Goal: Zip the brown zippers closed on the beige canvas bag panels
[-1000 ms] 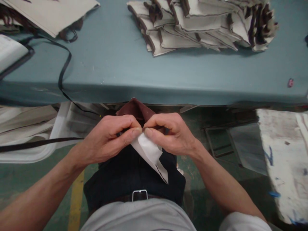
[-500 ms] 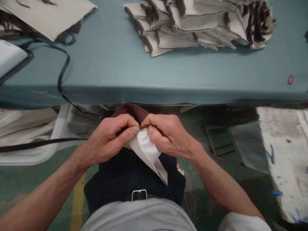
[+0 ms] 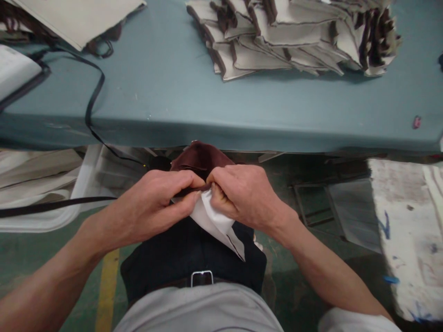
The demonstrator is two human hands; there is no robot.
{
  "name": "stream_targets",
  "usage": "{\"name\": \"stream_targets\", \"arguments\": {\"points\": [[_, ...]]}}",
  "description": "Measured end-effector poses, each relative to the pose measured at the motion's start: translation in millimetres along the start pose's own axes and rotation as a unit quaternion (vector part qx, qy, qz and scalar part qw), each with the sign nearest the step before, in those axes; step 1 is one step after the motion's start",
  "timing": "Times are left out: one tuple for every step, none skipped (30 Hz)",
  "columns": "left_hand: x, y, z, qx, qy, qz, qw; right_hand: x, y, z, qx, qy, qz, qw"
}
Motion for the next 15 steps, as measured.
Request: {"name": "stream_targets", "arguments": {"points": [[-0.3, -0.7, 0.0, 0.003, 0.009, 0.009, 1.000, -0.1, -0.8, -2.2, -0.008, 0.004, 0.011, 1.000], [-0.3, -1.5, -0.3, 0.004, 0.019, 0.025, 0.999, -0.1, -1.8, -3.9, -0.015, 0.006, 0.021, 1.000], [0.0, -2.4, -1.1, 0.002, 0.032, 0.048, 0.998, -0.2, -3.1, -5.0, -0.020, 0.006, 0.030, 0.999], [0.6, -3.7, -2.5, -0.006, 0.046, 0.075, 0.996, -0.3, -4.8, -5.5, -0.024, 0.006, 0.040, 0.999], [1.1, -6.0, -4.6, -0.023, 0.060, 0.100, 0.993, -0.5, -7.1, -5.2, -0.025, 0.003, 0.047, 0.999], [1.7, -9.2, -7.5, -0.047, 0.074, 0.121, 0.989, -0.9, -9.8, -4.0, -0.022, -0.001, 0.055, 0.998], [2.2, -13.2, -11.3, -0.076, 0.087, 0.139, 0.984, -1.3, -12.5, -2.2, -0.016, -0.005, 0.065, 0.998], [2.4, -17.3, -15.8, -0.108, 0.099, 0.156, 0.977, -1.7, -15.2, 0.0, -0.004, -0.010, 0.076, 0.997], [2.3, -21.0, -20.7, -0.144, 0.109, 0.173, 0.968, -2.2, -17.7, 2.7, 0.013, -0.016, 0.088, 0.996], [1.9, -24.2, -25.7, -0.181, 0.117, 0.189, 0.958, -2.6, -19.8, 5.7, 0.036, -0.023, 0.099, 0.994], [1.4, -26.6, -30.2, -0.217, 0.123, 0.202, 0.947, -3.0, -21.5, 8.7, 0.066, -0.031, 0.106, 0.992], [1.0, -28.4, -33.5, -0.250, 0.125, 0.207, 0.938, -3.2, -22.7, 11.5, 0.103, -0.039, 0.108, 0.988], [1.0, -29.5, -35.1, -0.277, 0.125, 0.201, 0.931, -3.4, -23.3, 13.9, 0.145, -0.048, 0.105, 0.983], [1.2, -29.6, -35.0, -0.293, 0.124, 0.187, 0.930, -3.3, -23.1, 15.9, 0.188, -0.056, 0.098, 0.976], [1.5, -28.4, -33.4, -0.294, 0.123, 0.169, 0.933, -3.0, -22.1, 17.3, 0.229, -0.063, 0.087, 0.967]]}}
Point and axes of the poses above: each hand's wrist, its own x-axis towards the middle knuckle, its own y-axis out of the back of the hand, z = x × y, the point moved 6 cm from there along x, towards the middle knuckle, and after that the axes turned 8 degrees about z, right-handed, at the moved point
